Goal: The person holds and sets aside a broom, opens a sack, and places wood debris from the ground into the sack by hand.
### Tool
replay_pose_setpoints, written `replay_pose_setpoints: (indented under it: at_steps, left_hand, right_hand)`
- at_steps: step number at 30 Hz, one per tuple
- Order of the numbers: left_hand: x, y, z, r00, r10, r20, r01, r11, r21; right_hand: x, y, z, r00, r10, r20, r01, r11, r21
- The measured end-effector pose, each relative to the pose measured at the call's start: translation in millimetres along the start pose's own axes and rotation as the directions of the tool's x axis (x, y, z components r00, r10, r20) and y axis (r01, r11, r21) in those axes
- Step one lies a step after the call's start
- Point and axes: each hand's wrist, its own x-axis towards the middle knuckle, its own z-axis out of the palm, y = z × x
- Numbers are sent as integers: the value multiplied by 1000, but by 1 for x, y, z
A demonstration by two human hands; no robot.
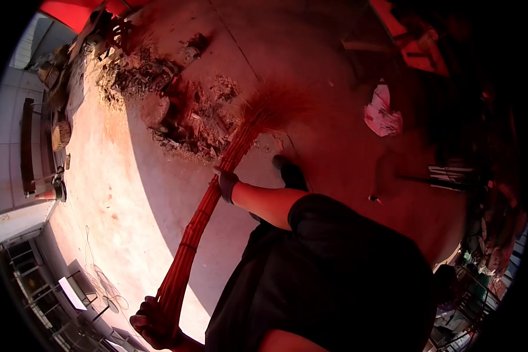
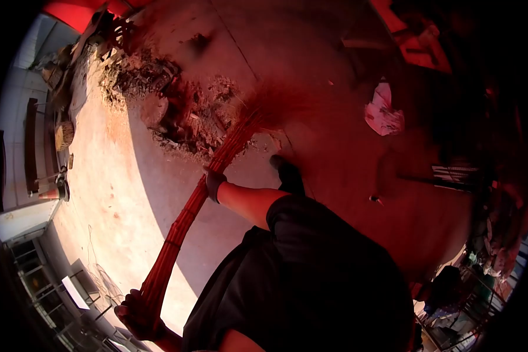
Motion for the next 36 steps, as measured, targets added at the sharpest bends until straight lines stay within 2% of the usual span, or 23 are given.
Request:
replay_pose_setpoints:
  at_steps: [1, 2, 3, 4, 5, 6, 7, 9, 10, 13, 16, 17, 19, 20, 21, 23, 24, 25, 29, 31, 33, 34, 36]
  left_hand:
    - [5, 15, 15, 999, 49, 6, -49, 995, 86]
    - [-19, 30, -46, 996, 86, -4, -60, 719, 693]
    - [-17, 38, -24, 926, 194, -324, -62, 924, 378]
    - [-14, 46, 0, 746, 279, -605, -291, 953, 81]
    - [-11, 77, -18, 949, 239, -206, -238, 971, 27]
    - [13, 86, 53, 640, 318, -700, -328, 936, 125]
    - [17, 89, 65, 619, 334, -711, -340, 930, 142]
    - [23, 101, 53, 867, 332, -371, -391, 915, -95]
    - [31, 110, 44, 926, 338, -167, -368, 906, -210]
    - [51, 71, 61, 946, 293, -142, -321, 913, -253]
    - [114, 1, 145, 967, 199, -159, -236, 936, -262]
    - [134, -18, 188, 983, 76, -166, -124, 944, -306]
    - [147, -65, 253, 972, -140, -190, 92, 967, -239]
    - [149, -70, 294, 926, -208, -315, 216, 976, -10]
    - [154, -59, 303, 922, -314, -226, 318, 948, -20]
    - [140, -60, 285, 946, -225, -234, 188, 967, -171]
    - [130, -59, 283, 930, -101, -354, 40, 983, -178]
    - [117, -52, 283, 897, -6, -443, -15, 999, -44]
    - [70, -13, 327, 924, 224, -309, -214, 975, 65]
    - [35, -22, 365, 869, 288, -403, -253, 958, 138]
    - [0, -51, 398, 697, 392, -600, -114, 887, 448]
    - [-20, -63, 409, 685, 400, -609, -116, 885, 451]
    - [-60, -78, 429, 676, 336, -656, -140, 933, 333]
  right_hand:
    - [-1, -3, 15, 999, 20, 42, -17, 998, -66]
    - [-13, -13, 27, 993, 61, 104, -49, 993, -111]
    - [-36, -27, 43, 980, 111, 164, -83, 982, -170]
    - [-72, -45, 58, 949, 184, 256, -154, 979, -135]
    - [-105, -62, 70, 903, 251, 349, -231, 968, -98]
    - [-120, -73, 75, 875, 293, 385, -261, 956, -134]
    - [-133, -85, 75, 866, 310, 391, -268, 950, -161]
    - [-154, -111, 69, 769, 386, 509, -374, 918, -131]
    - [-160, -131, 60, 744, 415, 523, -393, 906, -160]
    - [-155, -197, 15, 750, 447, 488, -421, 891, -168]
    - [-102, -256, -53, 849, 358, 390, -331, 934, -137]
    - [-80, -278, -78, 885, 304, 353, -253, 950, -184]
    - [-39, -312, -111, 934, 324, 148, -310, 944, -109]
    - [-31, -322, -118, 941, 331, 75, -324, 942, -88]
    - [-43, -323, -113, 936, 347, -58, -351, 933, -80]
    - [-33, -319, -105, 913, 362, -189, -384, 919, -93]
    - [-12, -309, -107, 945, 297, -140, -315, 940, -133]
    - [1, -298, -109, 969, 231, -90, -243, 956, -163]
    - [-9, -266, -49, 937, 324, -131, -342, 772, -536]
    - [-33, -255, -15, 952, 282, -119, -283, 665, -691]
    - [-9, -250, -9, 942, 329, -64, -263, 606, -751]
    - [-19, -251, -6, 982, 187, -10, -132, 651, -747]
    - [-21, -254, -18, 965, 248, 86, -100, 651, -752]
